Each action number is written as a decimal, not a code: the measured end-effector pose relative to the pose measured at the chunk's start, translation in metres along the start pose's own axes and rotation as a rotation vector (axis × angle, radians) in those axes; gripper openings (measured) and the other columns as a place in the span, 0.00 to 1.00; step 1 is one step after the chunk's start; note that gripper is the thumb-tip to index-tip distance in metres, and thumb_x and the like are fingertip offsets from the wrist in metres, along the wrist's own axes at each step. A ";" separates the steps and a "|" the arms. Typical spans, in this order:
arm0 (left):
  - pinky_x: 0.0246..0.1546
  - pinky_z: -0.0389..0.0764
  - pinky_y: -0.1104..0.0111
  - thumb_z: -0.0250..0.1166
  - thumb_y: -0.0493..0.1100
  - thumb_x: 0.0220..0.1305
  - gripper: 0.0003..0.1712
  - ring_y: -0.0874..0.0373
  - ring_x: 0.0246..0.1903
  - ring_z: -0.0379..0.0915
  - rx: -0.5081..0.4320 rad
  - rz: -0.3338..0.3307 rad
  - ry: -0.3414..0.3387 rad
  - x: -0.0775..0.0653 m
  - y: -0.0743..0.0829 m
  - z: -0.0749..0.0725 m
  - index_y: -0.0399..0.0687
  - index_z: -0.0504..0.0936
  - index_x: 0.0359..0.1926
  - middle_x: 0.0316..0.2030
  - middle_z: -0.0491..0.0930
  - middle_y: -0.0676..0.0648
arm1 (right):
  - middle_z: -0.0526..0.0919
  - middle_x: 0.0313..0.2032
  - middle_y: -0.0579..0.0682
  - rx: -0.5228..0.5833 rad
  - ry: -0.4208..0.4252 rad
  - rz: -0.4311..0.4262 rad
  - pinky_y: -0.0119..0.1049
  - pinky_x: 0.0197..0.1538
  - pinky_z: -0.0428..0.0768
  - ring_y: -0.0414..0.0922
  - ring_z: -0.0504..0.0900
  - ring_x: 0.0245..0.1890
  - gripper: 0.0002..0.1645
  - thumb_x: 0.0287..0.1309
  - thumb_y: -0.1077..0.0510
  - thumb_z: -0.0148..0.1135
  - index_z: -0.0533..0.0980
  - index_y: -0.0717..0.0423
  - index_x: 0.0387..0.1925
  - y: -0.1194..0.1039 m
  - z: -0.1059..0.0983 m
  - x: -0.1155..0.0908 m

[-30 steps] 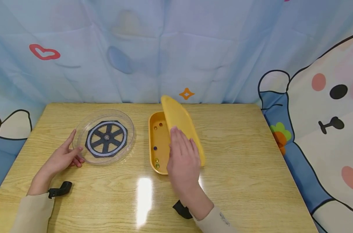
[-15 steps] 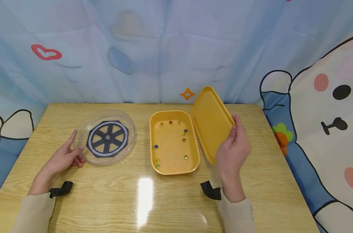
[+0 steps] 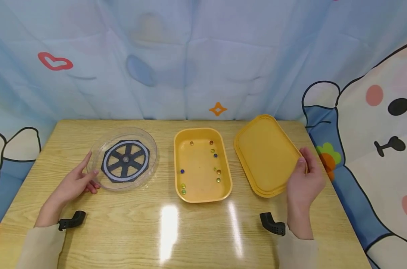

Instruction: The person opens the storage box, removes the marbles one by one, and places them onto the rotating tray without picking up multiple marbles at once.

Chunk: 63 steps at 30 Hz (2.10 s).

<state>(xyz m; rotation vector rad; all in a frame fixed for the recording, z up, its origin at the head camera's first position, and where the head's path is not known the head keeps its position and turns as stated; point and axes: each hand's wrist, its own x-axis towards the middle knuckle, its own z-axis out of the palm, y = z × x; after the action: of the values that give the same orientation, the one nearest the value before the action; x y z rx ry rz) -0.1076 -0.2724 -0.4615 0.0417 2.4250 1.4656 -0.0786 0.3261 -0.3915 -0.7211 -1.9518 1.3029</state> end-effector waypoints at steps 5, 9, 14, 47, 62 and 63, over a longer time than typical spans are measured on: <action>0.30 0.85 0.63 0.54 0.52 0.77 0.45 0.47 0.24 0.82 -0.009 0.001 -0.006 0.000 -0.002 0.001 0.62 0.33 0.80 0.28 0.85 0.40 | 0.84 0.48 0.40 -0.011 -0.012 0.188 0.22 0.56 0.73 0.36 0.78 0.47 0.18 0.67 0.62 0.62 0.83 0.49 0.56 0.013 -0.020 0.014; 0.31 0.85 0.63 0.55 0.53 0.76 0.46 0.47 0.25 0.82 -0.009 0.008 -0.014 0.001 -0.002 -0.001 0.64 0.33 0.79 0.29 0.85 0.41 | 0.83 0.42 0.35 -0.116 -0.057 0.242 0.16 0.47 0.74 0.33 0.76 0.44 0.18 0.64 0.59 0.66 0.84 0.48 0.55 0.027 -0.033 0.022; 0.30 0.85 0.64 0.55 0.52 0.77 0.46 0.48 0.24 0.82 -0.011 0.007 -0.013 0.001 -0.002 -0.002 0.63 0.33 0.80 0.29 0.85 0.41 | 0.82 0.35 0.29 -0.219 -0.078 0.265 0.15 0.38 0.71 0.31 0.73 0.42 0.18 0.61 0.58 0.69 0.85 0.50 0.53 0.047 -0.042 0.028; 0.29 0.84 0.64 0.57 0.47 0.76 0.48 0.49 0.24 0.81 -0.061 0.043 -0.028 0.003 -0.010 -0.002 0.64 0.33 0.80 0.29 0.84 0.39 | 0.81 0.37 0.24 -0.534 -0.208 0.288 0.23 0.36 0.68 0.37 0.75 0.47 0.28 0.66 0.44 0.63 0.78 0.50 0.63 0.066 -0.051 0.047; 0.31 0.85 0.65 0.61 0.41 0.73 0.48 0.51 0.25 0.82 -0.216 0.109 -0.046 0.002 -0.022 -0.004 0.58 0.39 0.81 0.30 0.84 0.36 | 0.83 0.56 0.53 -0.411 -0.488 -0.085 0.19 0.45 0.76 0.35 0.78 0.46 0.27 0.67 0.44 0.62 0.79 0.52 0.62 -0.032 0.015 0.018; 0.31 0.85 0.65 0.61 0.41 0.73 0.48 0.51 0.25 0.82 -0.218 0.110 -0.046 0.002 -0.022 -0.004 0.57 0.40 0.81 0.30 0.84 0.36 | 0.82 0.56 0.54 -0.399 -0.523 -0.115 0.19 0.45 0.76 0.38 0.78 0.48 0.28 0.67 0.43 0.61 0.79 0.52 0.62 -0.038 0.020 0.015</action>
<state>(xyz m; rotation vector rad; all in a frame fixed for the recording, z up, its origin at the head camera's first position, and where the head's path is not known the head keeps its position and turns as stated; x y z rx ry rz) -0.1077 -0.2857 -0.4798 0.1607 2.2451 1.7484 -0.1071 0.3130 -0.3583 -0.4634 -2.6819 1.1165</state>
